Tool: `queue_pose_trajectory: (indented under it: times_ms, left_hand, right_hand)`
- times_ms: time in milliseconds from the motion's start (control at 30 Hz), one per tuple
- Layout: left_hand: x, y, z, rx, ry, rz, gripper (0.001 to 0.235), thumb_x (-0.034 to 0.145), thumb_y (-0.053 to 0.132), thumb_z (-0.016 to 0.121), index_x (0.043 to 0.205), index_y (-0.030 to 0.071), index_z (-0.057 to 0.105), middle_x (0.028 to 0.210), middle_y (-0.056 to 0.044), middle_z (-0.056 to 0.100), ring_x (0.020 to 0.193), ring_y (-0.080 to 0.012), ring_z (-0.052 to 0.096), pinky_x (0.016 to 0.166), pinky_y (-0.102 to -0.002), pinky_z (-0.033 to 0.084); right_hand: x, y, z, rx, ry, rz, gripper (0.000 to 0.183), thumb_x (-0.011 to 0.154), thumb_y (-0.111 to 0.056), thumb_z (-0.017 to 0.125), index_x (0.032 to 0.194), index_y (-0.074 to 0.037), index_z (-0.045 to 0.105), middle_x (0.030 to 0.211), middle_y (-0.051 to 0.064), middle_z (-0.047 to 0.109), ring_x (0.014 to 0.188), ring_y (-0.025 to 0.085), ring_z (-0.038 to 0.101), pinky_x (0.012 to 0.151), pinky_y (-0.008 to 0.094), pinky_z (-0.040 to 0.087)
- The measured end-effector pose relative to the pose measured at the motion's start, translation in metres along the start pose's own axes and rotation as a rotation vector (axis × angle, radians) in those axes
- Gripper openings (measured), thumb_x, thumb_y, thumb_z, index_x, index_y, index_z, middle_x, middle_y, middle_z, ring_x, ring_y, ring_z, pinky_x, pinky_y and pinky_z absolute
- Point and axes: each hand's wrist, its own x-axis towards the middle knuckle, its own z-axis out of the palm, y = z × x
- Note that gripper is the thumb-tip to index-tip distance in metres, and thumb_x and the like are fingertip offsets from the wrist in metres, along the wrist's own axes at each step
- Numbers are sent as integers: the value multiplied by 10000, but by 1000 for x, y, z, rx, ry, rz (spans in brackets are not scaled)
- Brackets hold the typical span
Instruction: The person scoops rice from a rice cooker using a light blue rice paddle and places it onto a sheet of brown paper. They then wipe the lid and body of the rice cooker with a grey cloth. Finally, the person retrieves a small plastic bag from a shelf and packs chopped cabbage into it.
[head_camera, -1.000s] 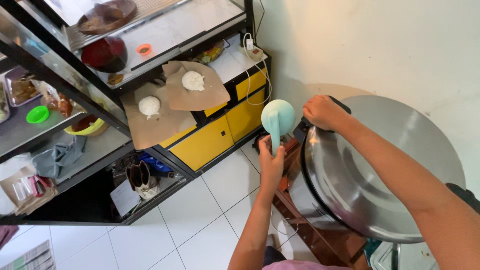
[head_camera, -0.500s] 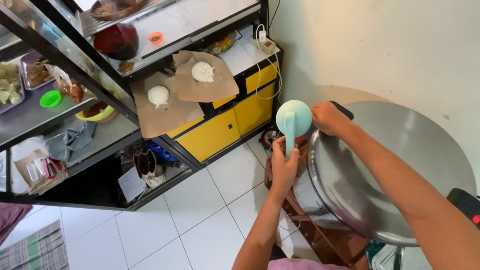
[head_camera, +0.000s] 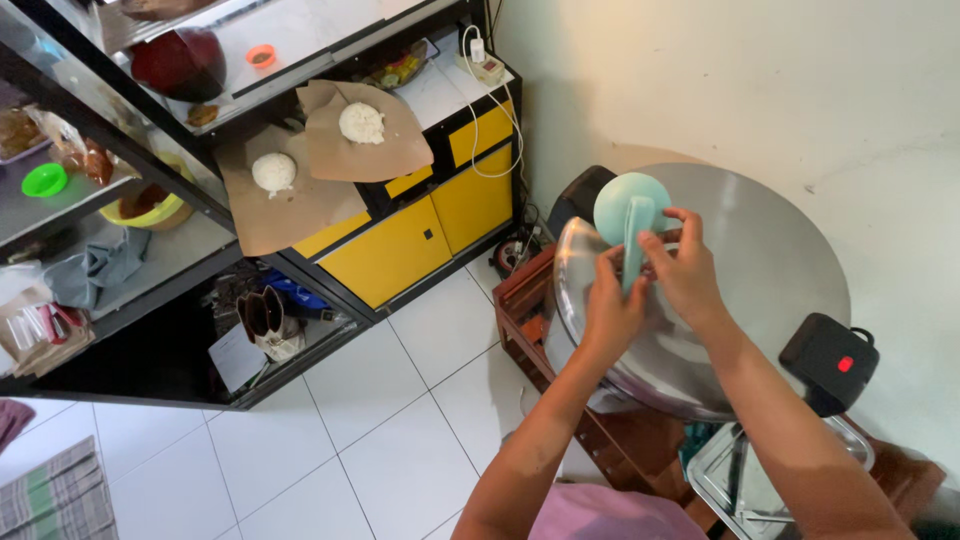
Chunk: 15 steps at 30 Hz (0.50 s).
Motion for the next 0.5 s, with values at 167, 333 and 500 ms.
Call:
queue_pose_trajectory:
  times_ms: [167, 333, 500]
  left_hand:
    - [-25, 9, 25, 130, -134, -92, 530, 947, 96, 692, 1411, -6, 457, 1259, -266, 649, 1181, -402, 638, 979, -447, 517]
    - [-44, 25, 19, 5, -87, -57, 510, 979, 141, 658, 1441, 19, 479, 1241, -187, 673, 1167, -293, 664, 997, -398, 537]
    - [-48, 33, -12, 54, 30, -104, 457, 983, 138, 620, 1415, 37, 510, 1270, -136, 677, 1155, -238, 646, 821, -373, 540]
  right_hand:
    - [-28, 6, -31, -253, 52, -106, 742, 871, -270, 813, 1431, 52, 448, 1007, 188, 715, 859, 278, 732, 733, 381, 583]
    - [-38, 24, -55, -274, 60, -117, 687, 929, -260, 792, 1451, 55, 476, 1069, 202, 730, 941, 283, 746, 801, 371, 589]
    - [-43, 21, -65, -278, 27, -93, 715, 928, -254, 780, 1490, 31, 440, 1073, 190, 703, 916, 285, 725, 782, 397, 566]
